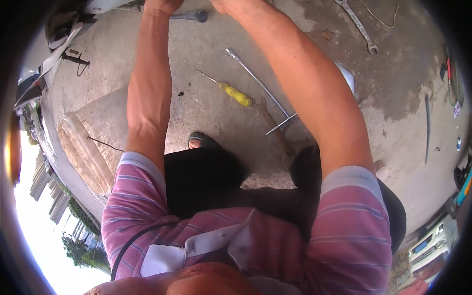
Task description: The person uses a screwdriver and a T-handle wrench to remove and then reattach a plastic trim piece on the side of an electric scooter.
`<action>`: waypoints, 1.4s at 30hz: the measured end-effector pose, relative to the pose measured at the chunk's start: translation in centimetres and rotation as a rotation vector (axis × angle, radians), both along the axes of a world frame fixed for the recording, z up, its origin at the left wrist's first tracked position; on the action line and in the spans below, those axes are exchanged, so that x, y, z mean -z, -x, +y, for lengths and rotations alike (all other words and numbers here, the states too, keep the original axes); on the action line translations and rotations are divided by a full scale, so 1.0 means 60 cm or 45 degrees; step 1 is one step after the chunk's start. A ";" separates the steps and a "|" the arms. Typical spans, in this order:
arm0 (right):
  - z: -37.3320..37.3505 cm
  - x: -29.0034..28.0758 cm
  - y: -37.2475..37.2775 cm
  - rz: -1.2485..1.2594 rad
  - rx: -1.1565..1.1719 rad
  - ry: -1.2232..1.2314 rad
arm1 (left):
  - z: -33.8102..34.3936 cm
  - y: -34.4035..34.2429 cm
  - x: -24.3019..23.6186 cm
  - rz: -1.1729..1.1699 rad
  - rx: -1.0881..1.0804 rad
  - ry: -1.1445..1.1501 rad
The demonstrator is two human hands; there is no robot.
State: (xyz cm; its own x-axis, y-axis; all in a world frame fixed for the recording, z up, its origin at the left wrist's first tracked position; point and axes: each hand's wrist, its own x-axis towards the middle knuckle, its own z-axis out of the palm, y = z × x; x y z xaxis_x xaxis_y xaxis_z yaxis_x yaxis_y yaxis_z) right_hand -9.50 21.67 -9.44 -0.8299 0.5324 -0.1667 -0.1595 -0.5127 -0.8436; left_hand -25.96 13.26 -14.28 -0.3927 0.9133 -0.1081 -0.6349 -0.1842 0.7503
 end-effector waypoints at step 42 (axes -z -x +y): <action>0.028 0.003 -0.011 0.037 -0.290 0.618 | 0.015 -0.032 -0.037 -0.425 0.044 0.025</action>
State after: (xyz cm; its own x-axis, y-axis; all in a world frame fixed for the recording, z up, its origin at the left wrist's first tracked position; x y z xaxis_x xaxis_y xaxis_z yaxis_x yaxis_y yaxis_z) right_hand -8.81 23.37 -9.63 -0.9234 0.2059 -0.3240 -0.0186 -0.8670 -0.4980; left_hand -24.02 14.13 -12.09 -0.3014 0.9219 -0.2433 -0.8518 -0.1457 0.5031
